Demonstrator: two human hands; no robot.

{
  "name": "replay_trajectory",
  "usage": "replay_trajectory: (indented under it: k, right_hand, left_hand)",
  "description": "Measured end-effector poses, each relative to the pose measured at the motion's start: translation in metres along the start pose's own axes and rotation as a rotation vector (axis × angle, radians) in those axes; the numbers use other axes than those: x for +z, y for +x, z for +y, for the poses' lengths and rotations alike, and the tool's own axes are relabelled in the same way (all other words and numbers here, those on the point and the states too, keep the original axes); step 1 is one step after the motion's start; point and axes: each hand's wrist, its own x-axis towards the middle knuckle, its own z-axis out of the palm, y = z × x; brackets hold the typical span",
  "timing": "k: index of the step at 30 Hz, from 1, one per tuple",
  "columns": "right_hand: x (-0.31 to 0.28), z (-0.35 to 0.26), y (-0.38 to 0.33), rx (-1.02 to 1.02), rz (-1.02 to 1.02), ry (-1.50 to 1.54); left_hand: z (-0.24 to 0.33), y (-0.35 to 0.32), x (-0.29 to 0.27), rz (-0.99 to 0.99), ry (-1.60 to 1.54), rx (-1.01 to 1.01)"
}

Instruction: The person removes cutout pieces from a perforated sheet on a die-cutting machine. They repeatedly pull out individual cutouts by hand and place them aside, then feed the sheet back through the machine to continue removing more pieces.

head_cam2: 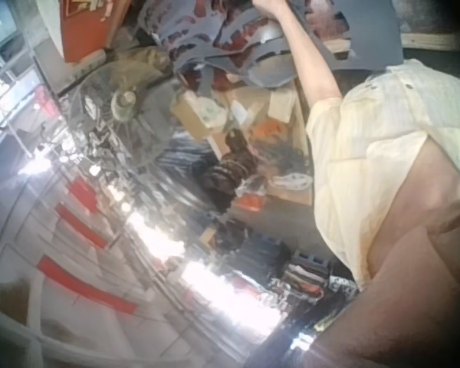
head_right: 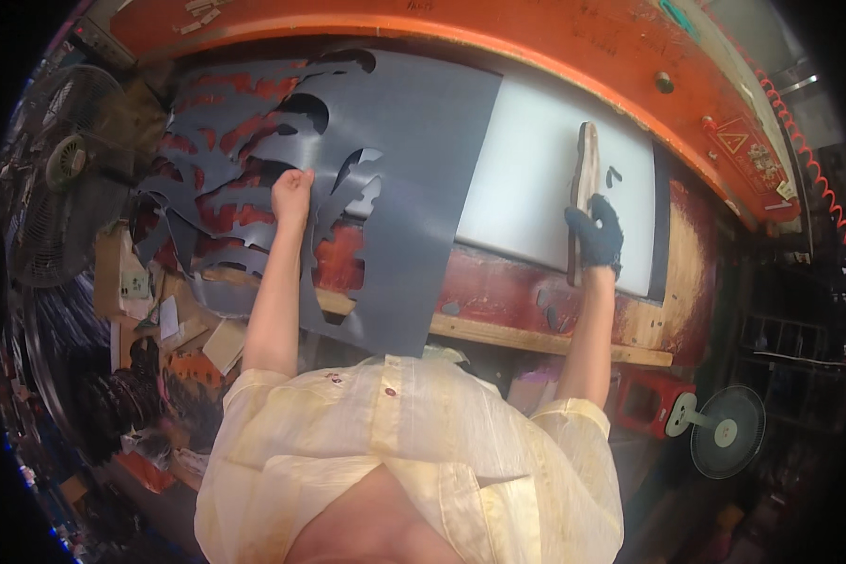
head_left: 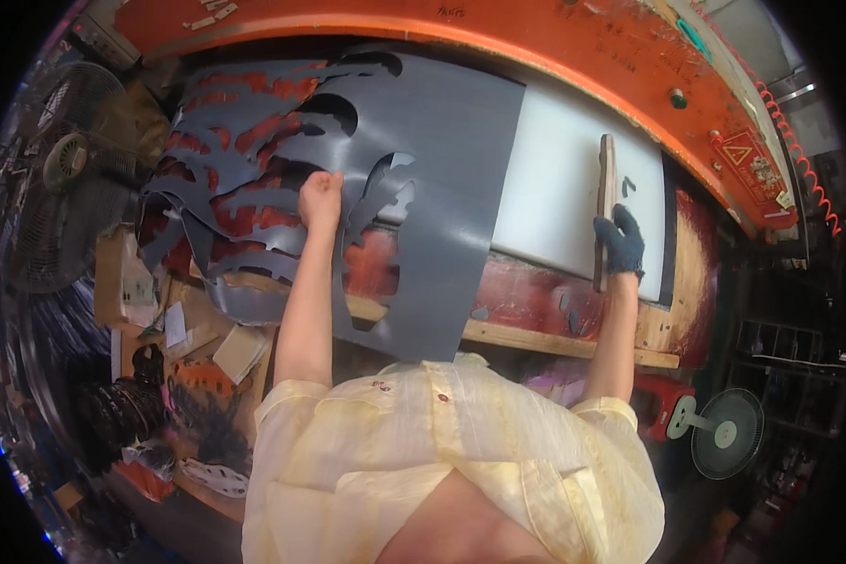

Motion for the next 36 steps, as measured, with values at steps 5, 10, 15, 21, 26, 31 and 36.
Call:
replay_trajectory:
  k: [5,10,15,21,26,31,36]
  right_hand:
    - [0.021,-0.035,-0.019,-0.007,-0.119,0.242]
    - [0.094,-0.097,-0.028,-0.072,-0.287,0.23]
    - [0.185,-0.152,-0.041,-0.124,-0.184,-0.339]
    - [0.226,-0.151,-0.049,-0.185,-0.094,-0.761]
    - [0.197,-0.136,-0.028,-0.215,-0.269,-0.448]
    - [0.148,-0.09,-0.062,-0.255,-0.078,-0.232]
    - [0.142,-0.074,-0.115,-0.44,-0.199,-0.659]
  left_hand:
    - [-0.023,0.005,0.014,-0.015,-0.07,-0.024]
    - [-0.028,0.002,0.009,-0.098,-0.105,0.045]
    - [-0.013,-0.006,0.0,-0.082,0.047,0.122]
    - [0.002,0.0,-0.007,-0.064,0.112,0.133]
    - [0.003,0.01,-0.008,-0.109,0.17,0.103]
    - [0.004,0.014,-0.009,-0.098,0.093,0.089]
    - [0.018,0.049,-0.016,-0.094,0.125,0.187]
